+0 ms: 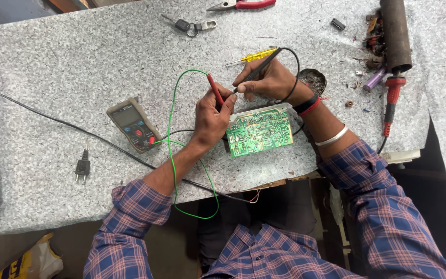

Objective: The person holds a green circuit board on the workbench and probes its components with the red and black leads of a multimeter, repositioning the probes across different points on the board while checking the meter. They occasionally steady or turn the board with one hand while probing with the other.

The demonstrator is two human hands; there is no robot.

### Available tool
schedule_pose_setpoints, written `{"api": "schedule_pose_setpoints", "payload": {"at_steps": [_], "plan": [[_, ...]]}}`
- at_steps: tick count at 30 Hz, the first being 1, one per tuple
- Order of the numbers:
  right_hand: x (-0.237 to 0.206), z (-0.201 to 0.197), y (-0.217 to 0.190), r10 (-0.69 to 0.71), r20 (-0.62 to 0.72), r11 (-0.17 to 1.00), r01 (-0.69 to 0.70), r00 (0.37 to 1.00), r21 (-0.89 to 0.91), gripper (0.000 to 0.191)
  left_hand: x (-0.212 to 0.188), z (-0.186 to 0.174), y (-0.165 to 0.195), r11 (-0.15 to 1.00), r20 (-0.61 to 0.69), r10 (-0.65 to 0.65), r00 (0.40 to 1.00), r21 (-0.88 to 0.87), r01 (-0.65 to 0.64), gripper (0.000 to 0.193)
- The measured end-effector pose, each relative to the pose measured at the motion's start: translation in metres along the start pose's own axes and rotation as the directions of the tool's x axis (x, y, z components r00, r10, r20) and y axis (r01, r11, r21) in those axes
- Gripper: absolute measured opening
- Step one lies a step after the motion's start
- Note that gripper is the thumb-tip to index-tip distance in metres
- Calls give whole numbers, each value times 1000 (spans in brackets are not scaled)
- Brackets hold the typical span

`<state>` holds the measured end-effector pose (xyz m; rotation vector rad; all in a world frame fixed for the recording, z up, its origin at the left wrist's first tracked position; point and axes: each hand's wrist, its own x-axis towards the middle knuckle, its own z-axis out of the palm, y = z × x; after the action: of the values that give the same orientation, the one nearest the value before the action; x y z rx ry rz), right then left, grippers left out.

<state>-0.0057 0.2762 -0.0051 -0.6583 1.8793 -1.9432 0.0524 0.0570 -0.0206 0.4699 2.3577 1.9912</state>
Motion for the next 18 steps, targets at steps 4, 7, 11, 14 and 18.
{"api": "schedule_pose_setpoints", "payload": {"at_steps": [4,7,11,14,18], "plan": [[0,-1,2,34,-43,997,-37,998,-63,25,1,-1,0,1000,10,11,1000,-15,-11,19],[0,-1,0,15,-8,999,-16,1000,-41,27,2,-2,0,1000,17,28,999,-1,-28,18],[-1,-2,-5,-32,52,981,42,998,-192,30,3,-3,-1,997,21,79,997,24,-79,19],[-1,-1,-8,-124,85,954,143,989,-263,27,4,-3,-2,998,25,57,998,18,-57,21],[0,0,-11,-202,92,915,222,975,-337,25,6,-3,-4,997,11,66,998,35,-67,20]]}}
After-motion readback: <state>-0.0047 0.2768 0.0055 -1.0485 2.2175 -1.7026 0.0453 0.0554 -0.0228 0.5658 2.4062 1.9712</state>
